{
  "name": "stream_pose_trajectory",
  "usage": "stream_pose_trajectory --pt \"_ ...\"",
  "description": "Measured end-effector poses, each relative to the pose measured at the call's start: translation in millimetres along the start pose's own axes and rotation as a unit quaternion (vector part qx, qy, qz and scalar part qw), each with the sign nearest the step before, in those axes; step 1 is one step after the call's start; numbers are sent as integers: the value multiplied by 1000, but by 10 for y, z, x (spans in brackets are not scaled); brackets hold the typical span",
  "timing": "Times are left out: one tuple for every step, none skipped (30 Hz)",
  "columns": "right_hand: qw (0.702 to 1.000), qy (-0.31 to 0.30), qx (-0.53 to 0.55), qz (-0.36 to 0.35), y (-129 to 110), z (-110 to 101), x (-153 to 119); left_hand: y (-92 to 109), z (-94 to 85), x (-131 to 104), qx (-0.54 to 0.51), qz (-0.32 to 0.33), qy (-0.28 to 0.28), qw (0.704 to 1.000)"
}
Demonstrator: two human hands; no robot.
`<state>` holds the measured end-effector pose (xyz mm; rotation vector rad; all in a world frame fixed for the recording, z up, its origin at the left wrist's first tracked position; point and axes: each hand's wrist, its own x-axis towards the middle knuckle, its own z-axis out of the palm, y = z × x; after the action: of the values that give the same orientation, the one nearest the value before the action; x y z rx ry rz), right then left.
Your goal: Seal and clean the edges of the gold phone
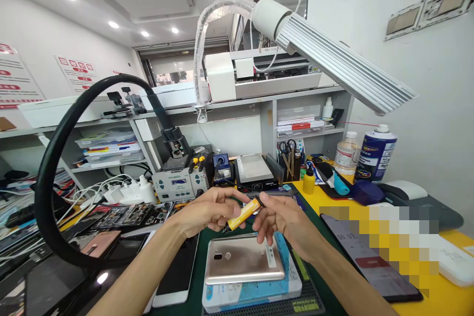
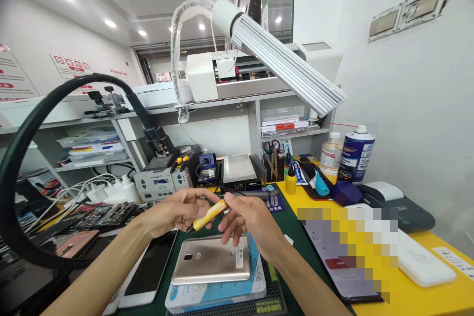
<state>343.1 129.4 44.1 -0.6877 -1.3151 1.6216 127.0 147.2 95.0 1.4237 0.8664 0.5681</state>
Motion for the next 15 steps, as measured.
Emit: stream_pose_trajectory --pt "1000 5 5 0 -2 2 -1 -11 -13 -1 0 1 -1 1000" --pt "1000 6 7 1 -3 6 -3 -23 -25 -2 0 1 -2 1000" --pt "1000 6 7 3 -5 10 -5 -35 -36 -3 -1 2 -3 1000" --pt "1000 3 6 5 -7 14 -7 -47 -46 -4 -1 2 -4 1000" --pt "1000 0 5 6 -7 17 -9 -58 -56 -6 -1 2 -6 1000" --pt "1000 -4 5 7 -7 19 -12 -68 -66 -7 -1 2 -8 1000" --pt "1000 -6 4 8 -6 21 -15 -78 -77 -10 -1 2 -11 1000" --pt "1000 -7 4 9 -4 22 -18 -86 -88 -14 0 1 -14 1000" --pt "1000 -9 3 9 -1 25 -22 -92 -98 -20 0 1 -16 1000" --pt "1000 -11 3 10 3 28 -25 -96 -108 -28 1 0 -19 1000" --pt "1000 -12 4 10 6 32 -29 -98 -117 -38 2 0 -21 1000" --pt "1000 -13 3 9 8 37 -31 -99 -124 -49 5 0 -23 1000" --pt "1000 -15 3 9 8 42 -33 -98 -130 -60 7 0 -24 1000" --pt "1000 -18 2 9 7 48 -34 -95 -135 -70 10 0 -26 1000" --pt "1000 -22 0 9 3 53 -34 -92 -139 -77 14 -2 -29 999"
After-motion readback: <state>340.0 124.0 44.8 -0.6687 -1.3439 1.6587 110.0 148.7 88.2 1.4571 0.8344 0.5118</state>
